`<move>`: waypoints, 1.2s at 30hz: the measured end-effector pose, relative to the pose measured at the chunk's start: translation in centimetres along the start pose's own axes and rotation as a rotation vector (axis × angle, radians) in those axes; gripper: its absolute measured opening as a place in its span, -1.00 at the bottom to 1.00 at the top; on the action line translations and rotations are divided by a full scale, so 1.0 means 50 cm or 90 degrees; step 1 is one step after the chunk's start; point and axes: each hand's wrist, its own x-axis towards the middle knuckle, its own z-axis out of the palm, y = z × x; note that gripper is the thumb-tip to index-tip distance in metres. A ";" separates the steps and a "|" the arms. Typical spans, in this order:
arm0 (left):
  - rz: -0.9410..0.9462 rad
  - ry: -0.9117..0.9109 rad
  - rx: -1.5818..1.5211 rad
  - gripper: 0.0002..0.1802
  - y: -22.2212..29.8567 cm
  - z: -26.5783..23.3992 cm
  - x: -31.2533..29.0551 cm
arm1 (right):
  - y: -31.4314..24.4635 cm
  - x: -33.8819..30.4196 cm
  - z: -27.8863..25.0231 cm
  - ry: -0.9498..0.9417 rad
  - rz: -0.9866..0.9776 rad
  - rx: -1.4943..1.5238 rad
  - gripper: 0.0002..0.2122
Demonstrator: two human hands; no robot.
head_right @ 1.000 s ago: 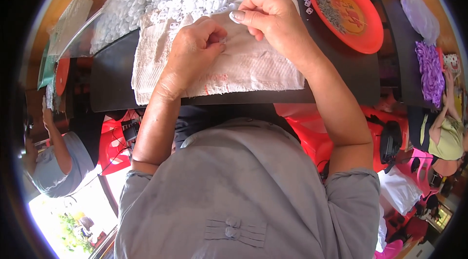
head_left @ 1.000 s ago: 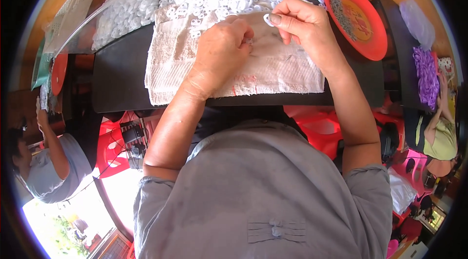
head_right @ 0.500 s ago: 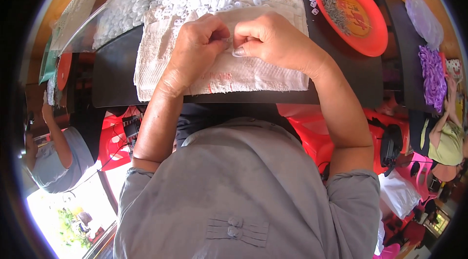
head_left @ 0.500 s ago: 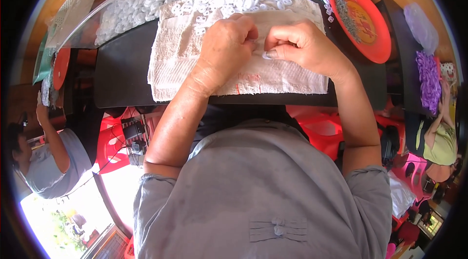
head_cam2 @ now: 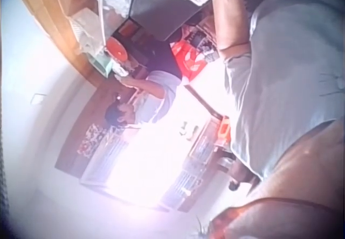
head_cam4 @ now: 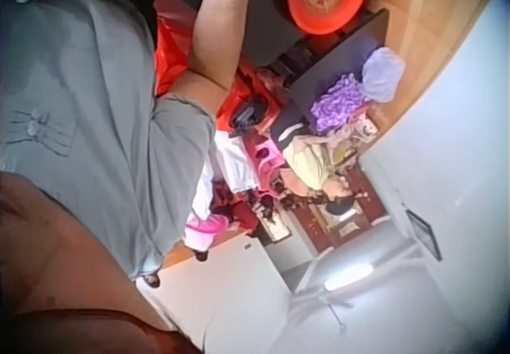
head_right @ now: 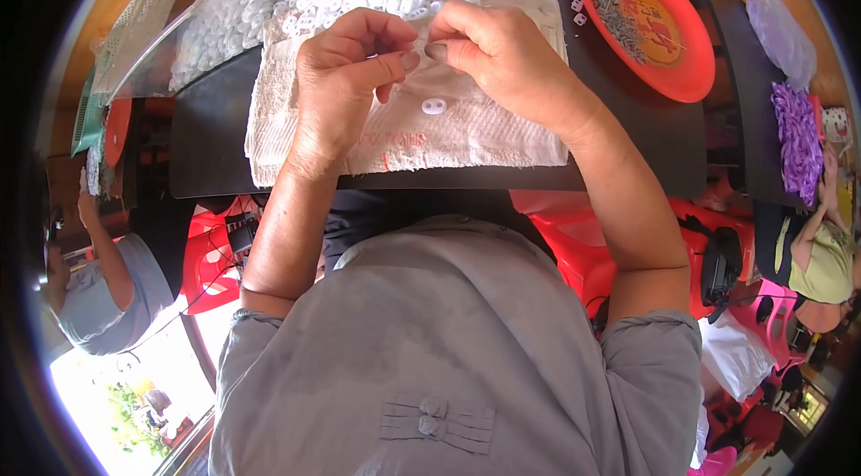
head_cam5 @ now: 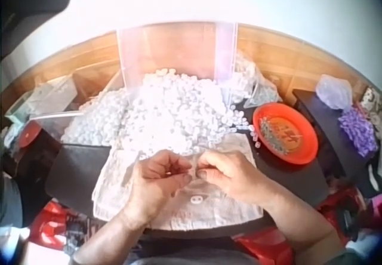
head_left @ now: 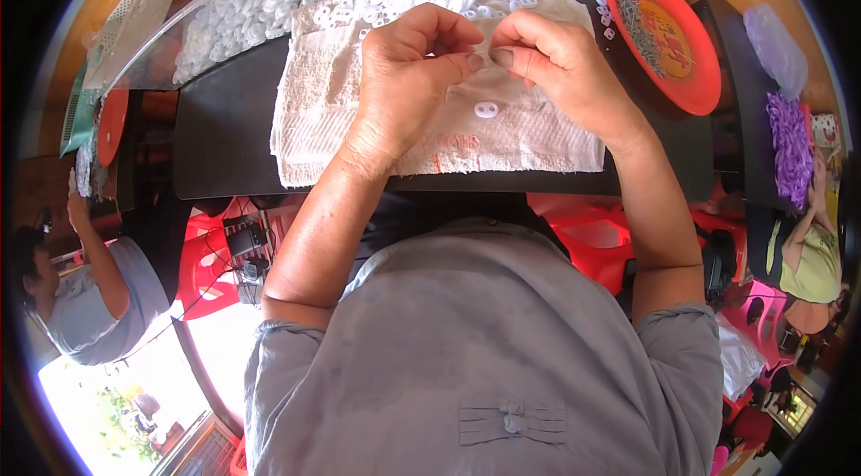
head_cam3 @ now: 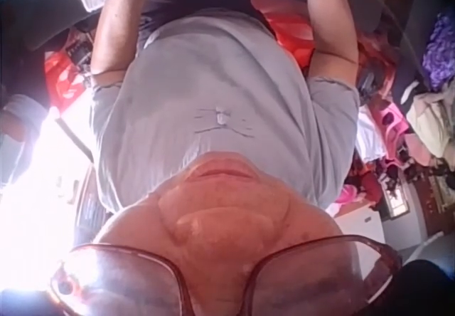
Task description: Assembling small white plastic components at a manual workstation.
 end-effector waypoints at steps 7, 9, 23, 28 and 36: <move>-0.061 -0.016 0.035 -0.91 0.006 0.002 0.002 | 0.002 0.000 0.001 0.015 0.021 0.007 -0.94; -0.061 -0.023 0.030 -0.91 0.001 0.001 0.003 | 0.006 -0.001 0.003 0.019 0.013 0.004 -0.95; -0.096 -0.024 0.046 -0.93 -0.006 0.012 -0.003 | 0.009 -0.002 0.033 0.081 -0.049 -0.020 -0.99; -0.084 0.019 0.011 -0.93 0.003 0.020 -0.004 | 0.012 -0.001 0.043 0.130 -0.076 -0.033 -0.99; -0.081 0.079 -0.079 -0.91 0.007 0.011 0.004 | -0.005 0.005 0.034 0.178 -0.103 0.001 -0.98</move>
